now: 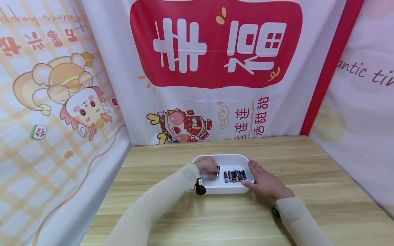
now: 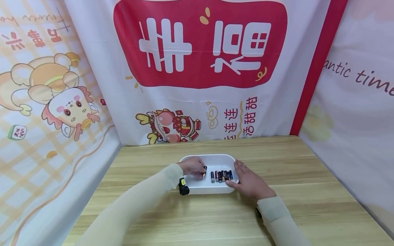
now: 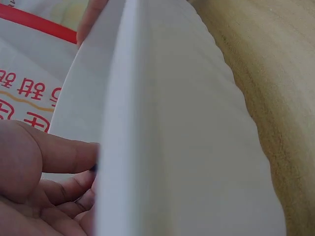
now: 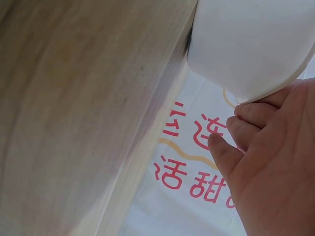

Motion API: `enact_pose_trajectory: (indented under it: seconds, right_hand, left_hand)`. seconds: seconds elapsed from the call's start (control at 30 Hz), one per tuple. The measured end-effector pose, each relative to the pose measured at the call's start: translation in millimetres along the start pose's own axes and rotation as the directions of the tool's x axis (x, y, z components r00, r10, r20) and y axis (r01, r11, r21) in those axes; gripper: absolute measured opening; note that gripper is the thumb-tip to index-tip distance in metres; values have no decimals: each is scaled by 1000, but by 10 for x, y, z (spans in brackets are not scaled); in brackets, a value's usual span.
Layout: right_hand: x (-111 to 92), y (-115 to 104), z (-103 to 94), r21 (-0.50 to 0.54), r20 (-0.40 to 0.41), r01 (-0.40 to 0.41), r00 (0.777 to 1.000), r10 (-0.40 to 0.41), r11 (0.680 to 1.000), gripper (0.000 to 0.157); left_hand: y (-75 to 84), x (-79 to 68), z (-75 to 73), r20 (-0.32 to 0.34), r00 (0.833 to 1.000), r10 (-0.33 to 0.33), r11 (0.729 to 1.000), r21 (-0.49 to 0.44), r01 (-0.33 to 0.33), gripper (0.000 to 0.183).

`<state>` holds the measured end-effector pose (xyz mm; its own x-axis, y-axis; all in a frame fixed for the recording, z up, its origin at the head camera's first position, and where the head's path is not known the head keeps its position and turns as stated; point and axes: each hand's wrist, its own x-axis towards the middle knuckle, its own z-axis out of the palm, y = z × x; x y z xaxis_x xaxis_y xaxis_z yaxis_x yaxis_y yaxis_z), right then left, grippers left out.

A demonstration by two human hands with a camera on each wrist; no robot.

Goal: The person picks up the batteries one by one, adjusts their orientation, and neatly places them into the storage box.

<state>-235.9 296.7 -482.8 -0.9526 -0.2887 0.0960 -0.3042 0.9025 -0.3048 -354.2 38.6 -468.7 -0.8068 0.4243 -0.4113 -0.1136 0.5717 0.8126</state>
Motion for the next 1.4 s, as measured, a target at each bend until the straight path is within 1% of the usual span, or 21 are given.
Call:
enact_pose_trajectory:
  seconds: [0.17,0.37,0.5,0.6,0.73,0.87,1.0,1.13,1.23,1.3,1.4]
  right_hand:
    - [1,-2,23,-3,3,-4,1000,4,1000,97]
    - [3,-5,12,-3,5,-6,1000,6,1000,96]
    - [7,-4,10,-8,13,-17,1000,17,1000,97]
    - [7,-5,11,-6,13,-21,1000,21,1000,98]
    - [1,-13,10,3,18,-14,1000,14,1000,99]
    - [-1,-13,3,-5,9,-4,1000,4,1000,98]
    - [-7,-31,1,-3,6,-15,1000,15,1000,97]
    - [-18,-55,19,7,23,-30,999,29,1000,98]
    - [-18,-59,32,5,25,-31,999,31,1000,98]
    - [-14,-50,32,3,23,-33,999,33,999,97]
    - [-13,-12,7,23,12,-39,999,38,999,97]
  left_hand:
    - [-24,44,77,-9,999,-38,999,29,38,4]
    - [-7,74,153,-69,996,-57,997,47,61,5]
    - [23,72,174,-89,995,-52,995,77,59,4]
    - [43,68,190,-90,995,-45,996,76,52,3]
    - [53,68,219,-111,993,-47,994,91,57,9]
    - [63,81,252,-133,991,-32,989,137,50,15]
    - [53,96,276,-122,992,-7,988,152,26,19]
    - [19,84,272,-111,994,-17,988,152,34,20]
    - [-1,58,241,-99,995,-20,988,148,34,16]
    - [-4,37,210,-94,996,-10,988,152,24,12]
    - [15,-6,144,-88,996,10,984,177,6,13]
